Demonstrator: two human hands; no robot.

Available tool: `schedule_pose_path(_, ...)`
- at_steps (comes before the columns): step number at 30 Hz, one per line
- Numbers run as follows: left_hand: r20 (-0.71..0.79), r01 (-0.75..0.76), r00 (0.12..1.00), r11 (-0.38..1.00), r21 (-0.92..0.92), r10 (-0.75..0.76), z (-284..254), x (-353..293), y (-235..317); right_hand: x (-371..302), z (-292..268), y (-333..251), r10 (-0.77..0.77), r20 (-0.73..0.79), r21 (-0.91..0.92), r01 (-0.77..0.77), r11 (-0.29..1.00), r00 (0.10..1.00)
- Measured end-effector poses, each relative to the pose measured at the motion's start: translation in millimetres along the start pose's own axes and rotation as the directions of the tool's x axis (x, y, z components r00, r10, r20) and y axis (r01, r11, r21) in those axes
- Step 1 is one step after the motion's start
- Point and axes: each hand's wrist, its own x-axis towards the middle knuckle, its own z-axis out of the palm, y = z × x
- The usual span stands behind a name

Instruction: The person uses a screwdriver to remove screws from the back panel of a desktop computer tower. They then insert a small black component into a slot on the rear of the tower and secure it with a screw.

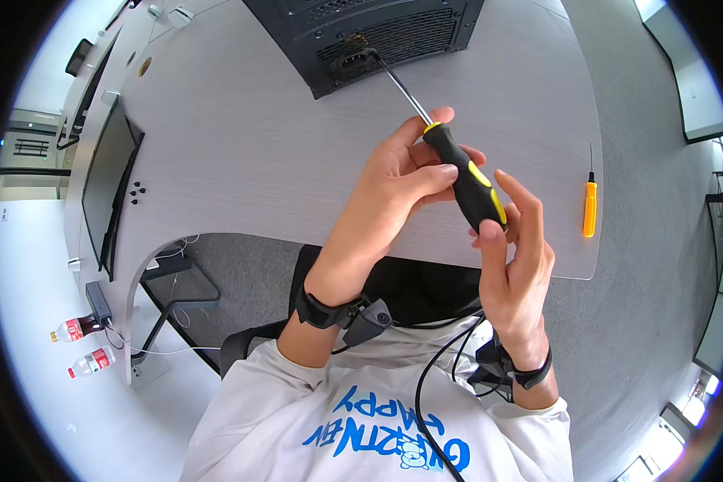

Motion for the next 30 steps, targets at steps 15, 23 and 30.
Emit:
schedule_pose_path(15,-0.027,0.022,0.999,0.999,-0.036,-0.023,8,2,2,4,3,0,-0.160,-0.038,0.157,0.164,0.974,0.986)
schedule_pose_path(23,0.034,0.133,0.991,0.991,-0.006,-0.133,-1,7,5,8,8,1,-0.433,-0.160,-0.238,0.391,0.889,0.887)
schedule_pose_path(30,0.037,0.080,0.996,0.996,-0.036,-0.079,-6,8,2,11,3,-1,-0.379,-0.144,-0.122,0.363,0.924,0.914)
